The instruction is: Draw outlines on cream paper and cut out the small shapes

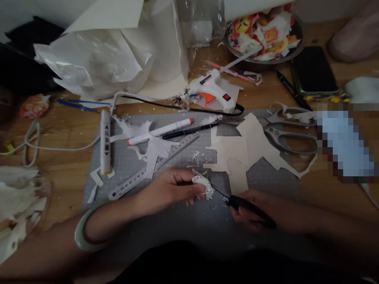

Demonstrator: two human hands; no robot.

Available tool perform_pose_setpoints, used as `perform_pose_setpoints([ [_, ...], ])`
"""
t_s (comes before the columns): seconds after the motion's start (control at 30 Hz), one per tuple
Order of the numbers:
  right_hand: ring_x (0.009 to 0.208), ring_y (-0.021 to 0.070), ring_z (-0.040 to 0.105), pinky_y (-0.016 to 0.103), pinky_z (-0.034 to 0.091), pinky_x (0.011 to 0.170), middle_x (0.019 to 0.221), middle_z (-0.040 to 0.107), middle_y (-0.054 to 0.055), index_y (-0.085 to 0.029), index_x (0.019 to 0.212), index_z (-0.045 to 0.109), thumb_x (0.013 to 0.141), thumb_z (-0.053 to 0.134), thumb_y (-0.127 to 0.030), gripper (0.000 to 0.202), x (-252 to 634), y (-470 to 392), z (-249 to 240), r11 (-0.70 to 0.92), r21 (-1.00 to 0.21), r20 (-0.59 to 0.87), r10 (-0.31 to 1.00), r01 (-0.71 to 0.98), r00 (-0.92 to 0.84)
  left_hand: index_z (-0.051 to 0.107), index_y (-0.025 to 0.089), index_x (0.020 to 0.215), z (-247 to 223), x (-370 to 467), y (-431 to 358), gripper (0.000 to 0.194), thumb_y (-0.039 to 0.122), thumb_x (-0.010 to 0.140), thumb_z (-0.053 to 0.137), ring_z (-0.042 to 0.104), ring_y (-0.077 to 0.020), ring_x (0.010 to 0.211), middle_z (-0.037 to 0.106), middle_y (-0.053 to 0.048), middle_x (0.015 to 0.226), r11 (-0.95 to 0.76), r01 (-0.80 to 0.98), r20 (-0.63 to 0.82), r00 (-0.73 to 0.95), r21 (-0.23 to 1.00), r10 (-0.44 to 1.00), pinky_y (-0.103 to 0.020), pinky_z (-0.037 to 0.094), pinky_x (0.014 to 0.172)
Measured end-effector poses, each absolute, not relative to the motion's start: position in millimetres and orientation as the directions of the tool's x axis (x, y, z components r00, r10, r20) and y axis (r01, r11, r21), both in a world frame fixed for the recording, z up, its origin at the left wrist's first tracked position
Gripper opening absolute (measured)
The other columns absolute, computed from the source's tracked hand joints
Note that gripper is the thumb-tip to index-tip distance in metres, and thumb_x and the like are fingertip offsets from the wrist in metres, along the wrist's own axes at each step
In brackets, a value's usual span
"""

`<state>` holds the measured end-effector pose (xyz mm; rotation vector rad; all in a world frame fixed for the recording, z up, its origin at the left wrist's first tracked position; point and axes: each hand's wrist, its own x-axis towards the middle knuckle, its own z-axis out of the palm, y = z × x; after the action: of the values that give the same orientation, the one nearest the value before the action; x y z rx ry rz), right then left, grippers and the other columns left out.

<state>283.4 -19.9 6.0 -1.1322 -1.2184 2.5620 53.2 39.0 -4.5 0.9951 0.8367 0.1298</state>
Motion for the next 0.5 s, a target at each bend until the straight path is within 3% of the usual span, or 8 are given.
perform_pose_setpoints([
  [0.5,0.045,0.0072,0.029,0.022,0.024,0.045,0.052,0.038,-0.007,-0.021,0.066,0.038,0.085,0.039,-0.062,0.046,283.9,-21.3,4.6,-0.688,-0.706,-0.567,0.409,0.167,-0.715,0.065,0.012,0.070,-4.1,52.9,40.5,0.020,0.028,0.082,0.062,0.053,-0.0077,0.056,0.059,0.001,0.065,0.539,0.227,-0.523,0.694,0.811,0.495,-0.018,0.044,0.055],
])
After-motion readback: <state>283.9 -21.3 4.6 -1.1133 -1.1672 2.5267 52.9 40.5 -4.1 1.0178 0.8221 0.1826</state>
